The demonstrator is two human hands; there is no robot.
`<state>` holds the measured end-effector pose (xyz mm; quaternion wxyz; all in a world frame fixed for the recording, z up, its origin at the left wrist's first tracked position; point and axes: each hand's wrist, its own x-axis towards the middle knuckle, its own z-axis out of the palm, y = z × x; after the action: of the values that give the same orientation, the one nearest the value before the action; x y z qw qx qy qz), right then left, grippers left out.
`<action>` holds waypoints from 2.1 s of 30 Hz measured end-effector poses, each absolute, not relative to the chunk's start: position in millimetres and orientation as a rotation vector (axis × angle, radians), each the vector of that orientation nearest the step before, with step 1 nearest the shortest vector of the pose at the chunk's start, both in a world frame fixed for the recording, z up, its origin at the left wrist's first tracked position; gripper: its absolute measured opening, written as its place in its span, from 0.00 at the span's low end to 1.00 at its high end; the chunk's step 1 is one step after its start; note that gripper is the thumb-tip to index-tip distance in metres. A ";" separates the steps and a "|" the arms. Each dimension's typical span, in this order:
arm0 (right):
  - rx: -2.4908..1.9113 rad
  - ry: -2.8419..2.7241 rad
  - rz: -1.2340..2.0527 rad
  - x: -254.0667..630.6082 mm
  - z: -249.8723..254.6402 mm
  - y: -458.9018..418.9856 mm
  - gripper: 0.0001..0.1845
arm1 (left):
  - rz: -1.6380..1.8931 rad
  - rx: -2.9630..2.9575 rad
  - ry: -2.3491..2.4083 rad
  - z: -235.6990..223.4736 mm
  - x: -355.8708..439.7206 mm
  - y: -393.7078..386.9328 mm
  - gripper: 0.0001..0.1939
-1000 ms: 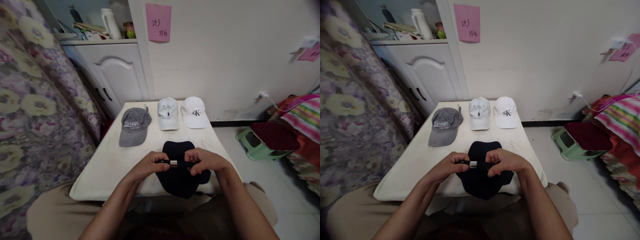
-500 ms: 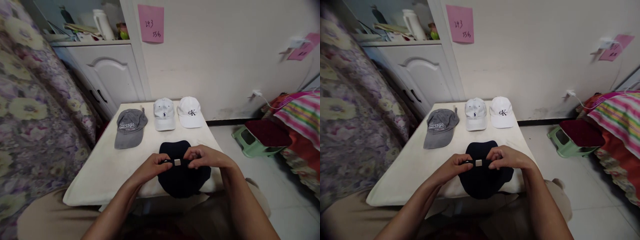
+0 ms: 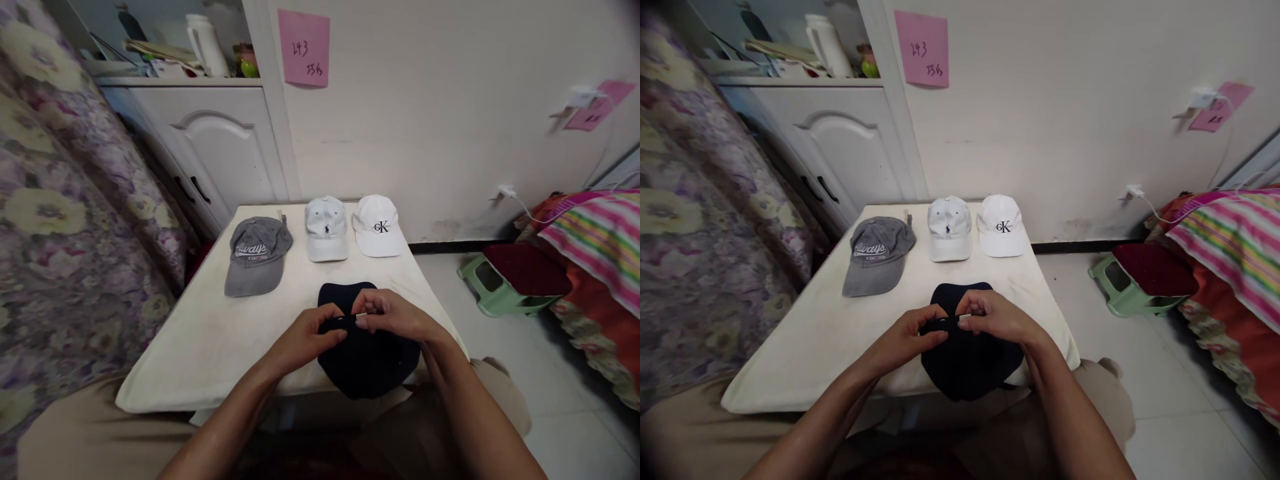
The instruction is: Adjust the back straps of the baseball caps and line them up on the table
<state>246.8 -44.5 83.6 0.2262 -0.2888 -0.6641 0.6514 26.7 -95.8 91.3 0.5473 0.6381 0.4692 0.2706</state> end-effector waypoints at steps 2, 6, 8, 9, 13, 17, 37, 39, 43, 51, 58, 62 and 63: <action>-0.816 -1.863 1.771 246.1 86.2 -44.5 0.10 | 0.642 1.486 1.104 89.3 26.5 -94.7 0.06; -0.880 -1.935 1.641 243.5 98.9 -47.1 0.09 | 0.663 1.425 1.061 84.4 24.7 -90.7 0.07; -0.905 -1.998 1.590 241.2 106.9 -47.3 0.09 | 0.685 1.392 1.021 84.3 23.5 -87.9 0.09; -0.907 -2.030 1.590 239.8 110.4 -46.6 0.09 | 0.697 1.374 0.994 85.5 22.8 -86.2 0.10; -0.845 -2.014 1.705 235.0 116.7 -39.4 0.07 | 0.719 1.321 0.896 99.2 20.1 -77.3 0.12; -0.748 -1.865 1.836 237.3 110.9 -31.9 0.10 | 0.700 1.359 0.876 112.6 17.4 -68.9 0.15; -0.575 -1.773 1.926 241.2 96.9 -26.7 0.13 | 0.663 1.416 0.931 99.1 17.2 -73.9 0.09; -0.566 -1.726 1.936 240.9 94.3 -24.7 0.13 | 0.696 1.426 0.929 100.7 18.5 -75.9 0.09; -0.595 -1.695 1.919 241.5 91.6 -20.9 0.13 | 0.838 1.536 1.077 104.0 26.6 -82.5 0.13; -0.701 -1.784 1.841 241.3 93.0 -20.3 0.15 | 0.942 1.813 1.312 94.1 39.1 -88.2 0.11; -0.837 -1.914 1.588 237.1 95.2 -26.7 0.11 | 0.973 1.873 1.318 88.7 40.2 -87.5 0.11; -0.979 -2.002 1.184 229.9 98.3 -33.2 0.06 | 0.988 1.915 1.349 86.5 40.1 -85.9 0.11; -1.004 -2.009 1.104 228.0 99.0 -34.9 0.06 | 0.988 1.923 1.365 85.9 40.2 -85.5 0.11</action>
<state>228.0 -34.9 99.0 0.3142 -0.3808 -0.7621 0.4189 40.2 -85.5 85.9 0.2883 0.7201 0.5111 0.3702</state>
